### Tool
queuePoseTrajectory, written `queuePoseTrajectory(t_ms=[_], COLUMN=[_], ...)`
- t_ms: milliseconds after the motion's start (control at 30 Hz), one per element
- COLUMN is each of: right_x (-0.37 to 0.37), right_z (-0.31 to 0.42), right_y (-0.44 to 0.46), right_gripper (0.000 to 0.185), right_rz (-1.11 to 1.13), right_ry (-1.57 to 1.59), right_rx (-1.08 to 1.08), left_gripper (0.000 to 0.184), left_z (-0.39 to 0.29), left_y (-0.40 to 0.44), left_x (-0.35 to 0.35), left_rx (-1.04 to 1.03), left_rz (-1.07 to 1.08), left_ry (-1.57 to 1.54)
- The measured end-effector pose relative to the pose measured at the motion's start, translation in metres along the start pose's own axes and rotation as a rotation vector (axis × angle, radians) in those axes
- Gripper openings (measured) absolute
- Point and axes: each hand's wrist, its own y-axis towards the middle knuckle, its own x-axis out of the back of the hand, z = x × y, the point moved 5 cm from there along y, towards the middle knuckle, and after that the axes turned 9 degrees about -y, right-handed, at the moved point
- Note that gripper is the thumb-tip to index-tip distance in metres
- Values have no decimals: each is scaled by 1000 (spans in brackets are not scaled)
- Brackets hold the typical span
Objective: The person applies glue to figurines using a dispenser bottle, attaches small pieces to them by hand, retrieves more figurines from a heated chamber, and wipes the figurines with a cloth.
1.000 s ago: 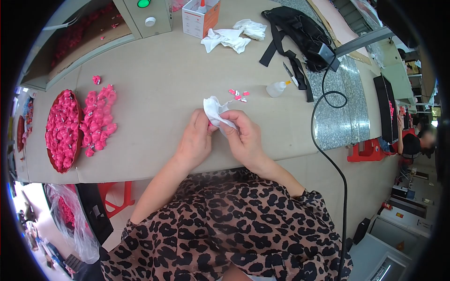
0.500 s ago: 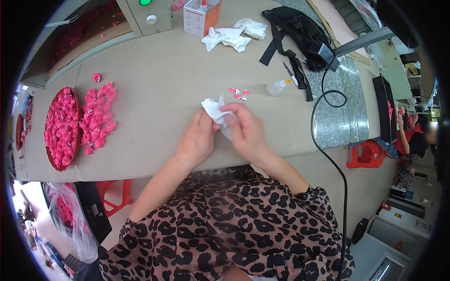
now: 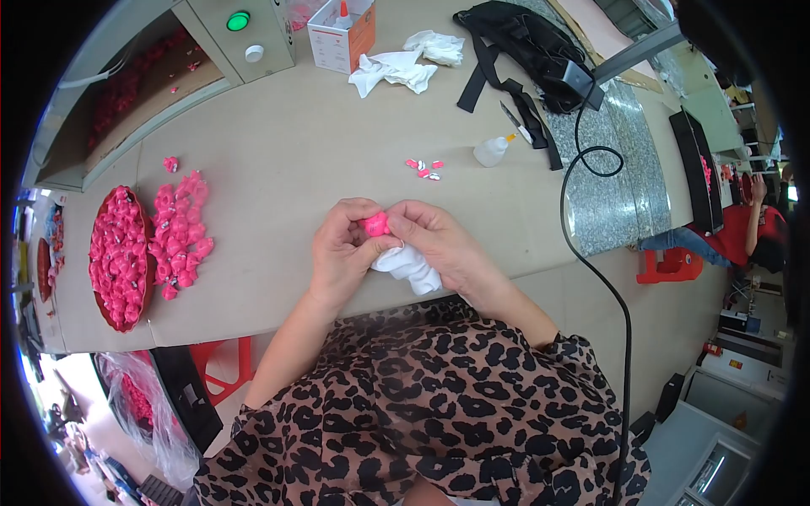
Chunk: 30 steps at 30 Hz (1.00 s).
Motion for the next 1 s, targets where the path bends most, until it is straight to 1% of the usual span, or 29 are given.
queuePoseTrajectory(t_ms=[33,133,167,267,433,567,633,733,767,867,933,1000], right_x=[0,8,12,17,17,20,20,23,23,19,19,21], right_z=[-2,-3,-3,-14,-13,-16,-14,-13,-15,-11,-6,-4], right_y=[3,7,7,9,6,6,6,7,6,5,1,1], right_gripper=[18,16,16,15,14,14,14,14,14,15,13,13], right_rz=[-3,18,29,78,30,-3,12,40,50,34,-25,-57], right_ry=[41,74,70,190,97,26,72,166,207,161,155,141], right_rx=[11,31,34,-4,18,26,17,-45,-79,-53,-78,-96], left_gripper=[33,30,29,25,19,20,19,19,20,20,19,23], left_z=[1,2,3,7,6,4,5,7,7,8,9,10], left_y=[0,2,2,0,-3,-4,-4,-3,-3,-2,-1,0], left_x=[0,3,2,3,5,5,5,4,4,6,5,5], left_rx=[34,59,54,39,-4,-47,-42,43,47,50,35,67], left_rz=[-2,-15,-7,-11,-57,-36,-33,-121,-116,-106,-99,-86], left_ry=[-30,71,60,70,264,430,463,247,230,190,172,252])
